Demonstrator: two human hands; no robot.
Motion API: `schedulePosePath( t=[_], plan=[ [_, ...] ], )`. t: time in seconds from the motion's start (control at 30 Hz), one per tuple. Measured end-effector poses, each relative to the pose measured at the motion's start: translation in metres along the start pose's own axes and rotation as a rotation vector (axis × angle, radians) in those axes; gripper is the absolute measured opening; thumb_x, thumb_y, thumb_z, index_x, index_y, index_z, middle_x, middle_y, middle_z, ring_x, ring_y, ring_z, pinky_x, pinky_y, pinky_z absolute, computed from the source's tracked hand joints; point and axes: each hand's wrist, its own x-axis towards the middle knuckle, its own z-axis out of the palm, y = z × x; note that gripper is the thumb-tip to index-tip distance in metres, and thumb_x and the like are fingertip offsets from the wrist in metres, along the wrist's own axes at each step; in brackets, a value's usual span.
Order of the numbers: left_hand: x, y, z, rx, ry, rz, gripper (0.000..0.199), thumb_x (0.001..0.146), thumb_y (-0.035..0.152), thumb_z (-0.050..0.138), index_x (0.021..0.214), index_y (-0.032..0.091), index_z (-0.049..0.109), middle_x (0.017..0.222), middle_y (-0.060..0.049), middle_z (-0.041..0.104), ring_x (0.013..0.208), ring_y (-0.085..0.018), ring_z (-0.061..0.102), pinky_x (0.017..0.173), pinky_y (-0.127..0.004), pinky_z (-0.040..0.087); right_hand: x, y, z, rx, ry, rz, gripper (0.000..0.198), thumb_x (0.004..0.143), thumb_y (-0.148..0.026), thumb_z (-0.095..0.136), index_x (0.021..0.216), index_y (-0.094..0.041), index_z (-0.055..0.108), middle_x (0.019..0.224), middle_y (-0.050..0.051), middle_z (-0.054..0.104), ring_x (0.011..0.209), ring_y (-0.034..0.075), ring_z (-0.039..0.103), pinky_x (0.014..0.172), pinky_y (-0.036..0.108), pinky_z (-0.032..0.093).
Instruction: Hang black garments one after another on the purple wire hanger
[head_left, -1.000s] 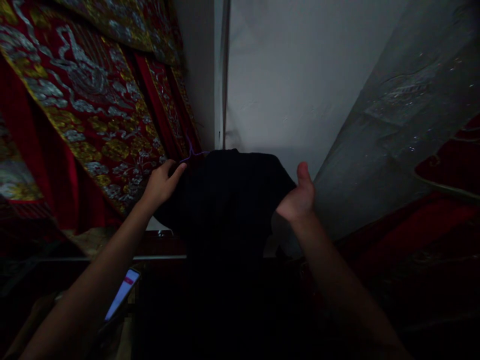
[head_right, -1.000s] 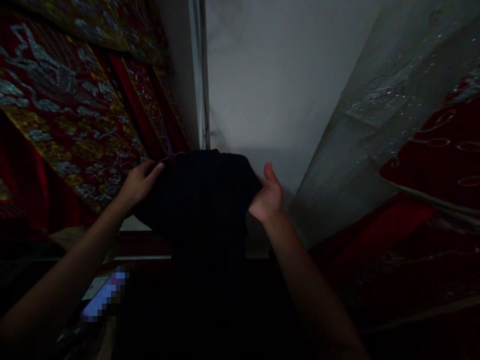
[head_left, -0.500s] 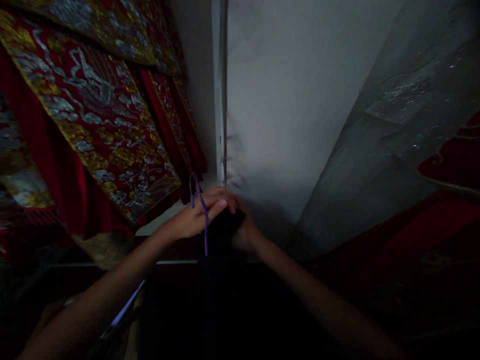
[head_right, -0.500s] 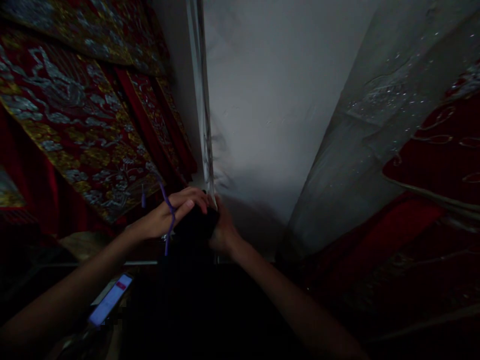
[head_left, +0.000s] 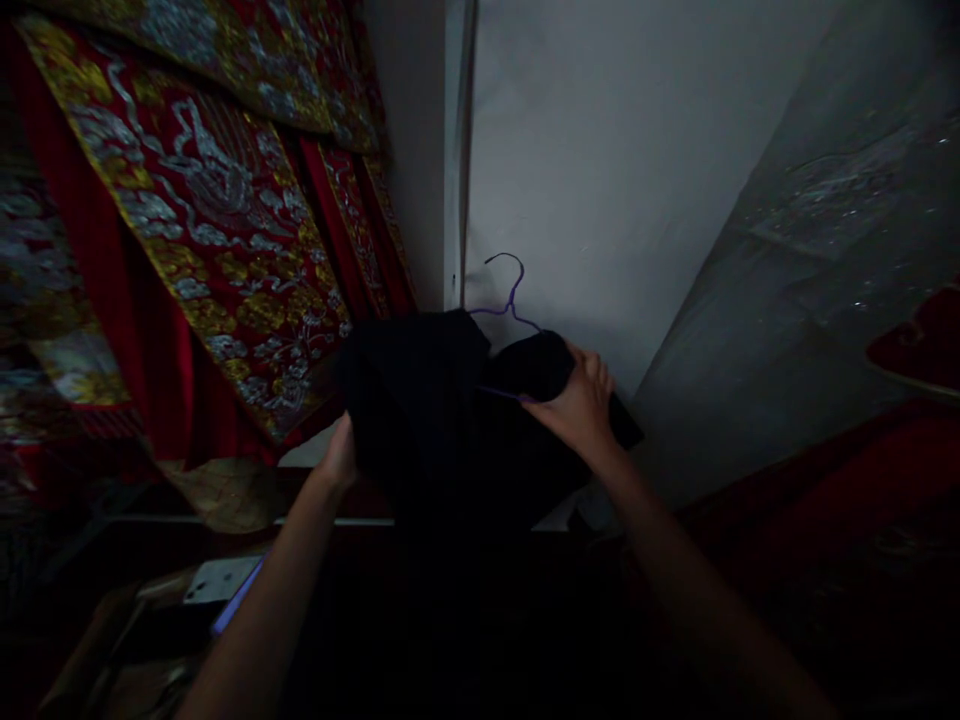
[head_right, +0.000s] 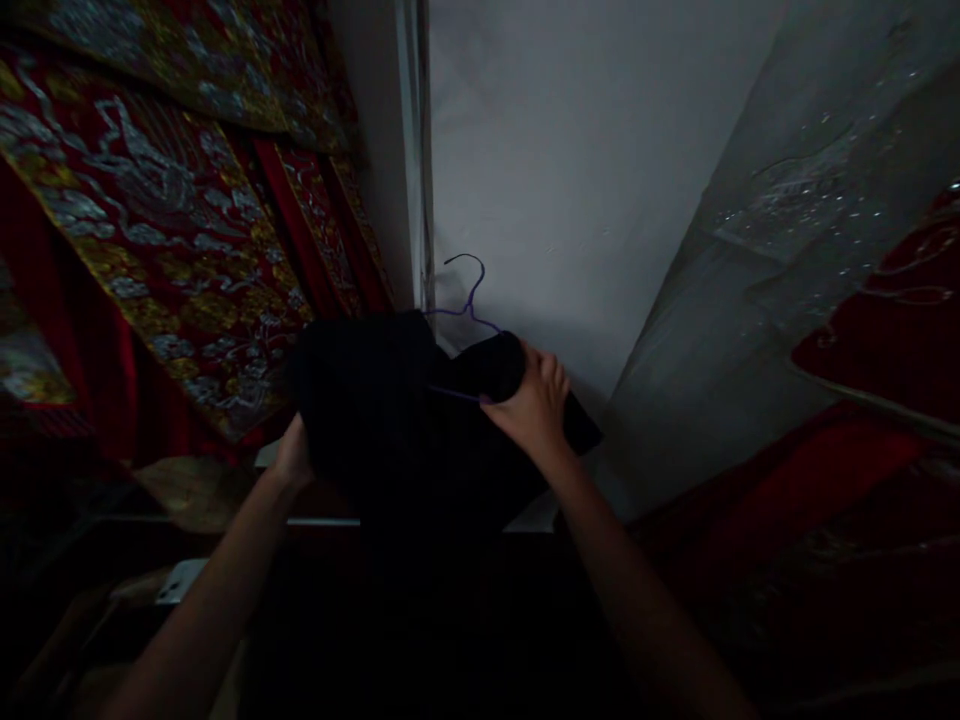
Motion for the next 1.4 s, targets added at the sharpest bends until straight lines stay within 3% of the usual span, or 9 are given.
schedulePosePath(
  t=[0.1,0.17,0.33,0.47,0.6,0.7,0.77,1.07,1.4],
  plan=[
    [-0.018,-0.050,0.002,-0.277,0.111,-0.108,0.077,0.083,0.080,0.046,0.131,0.022,0.062,0.136,-0.011,0.065,0.137,-0.031,0.052,0.111,-0.047,0.047,0.024,-0.016,0.002,-0.050,-0.034,-0.016,0.094,0.063,-0.046,0.082,0.144,-0.017,0.043,0.129,0.022,0.048,0.121,0.046,0.046,0.099,0.062,0.037],
    [-0.032,-0.076,0.011,-0.290,0.237,-0.160,0.065,0.079,0.066,0.067,0.128,0.023,0.063,0.138,-0.008,0.064,0.140,-0.029,0.048,0.117,-0.043,0.041,0.030,-0.029,0.006,-0.047,-0.091,-0.063,0.098,0.062,-0.046,0.083,0.145,-0.017,0.042,0.131,0.023,0.046,0.122,0.047,0.044,0.099,0.063,0.036],
    [-0.067,-0.105,0.031,-0.318,0.372,-0.288,0.049,0.075,0.046,0.081,0.119,0.029,0.067,0.131,-0.002,0.069,0.134,-0.027,0.056,0.119,-0.041,0.041,0.003,-0.048,0.004,0.031,-0.164,-0.104,0.109,0.062,-0.040,0.084,0.154,-0.024,0.027,0.142,0.021,0.037,0.131,0.049,0.037,0.105,0.067,0.030],
    [-0.088,-0.112,0.041,-0.469,0.390,-0.374,0.052,0.078,0.044,0.080,0.125,0.031,0.063,0.136,-0.001,0.066,0.135,-0.025,0.054,0.117,-0.039,0.044,-0.055,-0.056,0.013,0.230,-0.110,-0.028,0.098,0.072,-0.040,0.076,0.154,-0.029,0.023,0.154,0.016,0.024,0.144,0.043,0.023,0.115,0.064,0.025],
    [-0.099,-0.115,0.062,-0.587,0.375,-0.462,0.046,0.078,0.038,0.081,0.120,0.027,0.066,0.134,-0.005,0.067,0.130,-0.026,0.059,0.113,-0.039,0.048,-0.140,-0.068,0.063,0.551,-0.035,0.394,0.053,0.083,-0.050,0.064,0.129,-0.029,0.049,0.130,0.013,0.050,0.118,0.033,0.052,0.097,0.051,0.047],
    [-0.105,-0.110,0.076,-0.613,0.327,-0.517,0.042,0.077,0.035,0.082,0.115,0.021,0.069,0.126,-0.011,0.071,0.122,-0.028,0.065,0.109,-0.040,0.051,-0.194,-0.075,0.097,0.726,-0.284,0.663,0.033,0.079,-0.057,0.064,0.090,-0.027,0.058,0.090,0.007,0.062,0.087,0.028,0.060,0.077,0.042,0.051],
    [-0.107,-0.106,0.079,-0.618,0.354,-0.539,0.045,0.078,0.033,0.082,0.118,0.016,0.069,0.121,-0.014,0.073,0.119,-0.030,0.067,0.108,-0.041,0.052,-0.212,-0.078,0.103,0.816,-0.437,0.740,0.035,0.084,-0.058,0.055,0.076,-0.024,0.056,0.075,0.004,0.060,0.077,0.024,0.059,0.071,0.037,0.048],
    [-0.105,-0.106,0.060,-0.606,0.603,-0.494,0.039,0.087,0.021,0.073,0.124,0.014,0.065,0.118,-0.012,0.074,0.110,-0.026,0.071,0.106,-0.042,0.052,-0.212,-0.058,0.073,0.902,-0.496,0.744,0.048,0.079,-0.063,0.062,0.061,-0.022,0.046,0.054,-0.004,0.043,0.054,0.012,0.042,0.055,0.026,0.032],
    [-0.119,-0.102,0.068,-0.624,0.332,-0.567,0.043,0.083,0.025,0.077,0.122,0.012,0.068,0.113,-0.013,0.076,0.112,-0.029,0.070,0.109,-0.043,0.051,-0.211,-0.074,0.060,1.025,-0.638,0.703,0.046,0.090,-0.062,0.053,0.074,-0.019,0.055,0.067,-0.001,0.053,0.065,0.015,0.052,0.062,0.027,0.039]
  ],
)
